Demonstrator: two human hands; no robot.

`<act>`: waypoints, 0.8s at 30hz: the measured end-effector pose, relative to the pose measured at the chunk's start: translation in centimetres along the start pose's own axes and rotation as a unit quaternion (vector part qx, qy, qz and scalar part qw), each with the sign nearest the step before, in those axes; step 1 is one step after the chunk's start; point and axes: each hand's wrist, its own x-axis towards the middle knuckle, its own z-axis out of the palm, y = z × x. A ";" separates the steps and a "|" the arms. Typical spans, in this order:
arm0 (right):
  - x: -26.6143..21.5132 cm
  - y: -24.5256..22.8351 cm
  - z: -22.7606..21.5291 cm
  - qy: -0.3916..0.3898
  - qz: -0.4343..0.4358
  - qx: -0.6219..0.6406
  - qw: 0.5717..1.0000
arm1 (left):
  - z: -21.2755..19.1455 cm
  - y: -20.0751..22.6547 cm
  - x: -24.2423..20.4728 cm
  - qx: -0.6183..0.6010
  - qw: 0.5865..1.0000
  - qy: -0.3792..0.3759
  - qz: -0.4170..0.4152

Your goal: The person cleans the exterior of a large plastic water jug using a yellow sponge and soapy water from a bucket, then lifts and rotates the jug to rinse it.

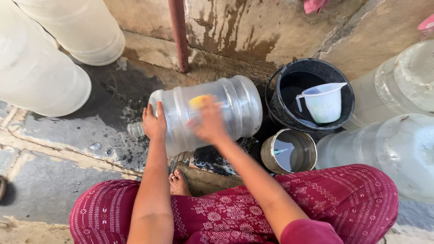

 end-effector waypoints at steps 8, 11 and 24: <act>-0.4 4.4 -5.6 0.026 0.047 -0.075 0.996 | -1.3 2.6 0.2 -0.012 1.000 -0.002 -0.026; -2.0 7.6 -6.1 0.096 -0.012 -0.244 0.965 | -1.1 3.5 0.6 0.010 0.998 -0.006 -0.070; 10.8 10.6 -4.8 -0.059 0.077 -0.082 0.992 | -1.9 4.2 0.0 -0.045 0.997 0.022 -0.051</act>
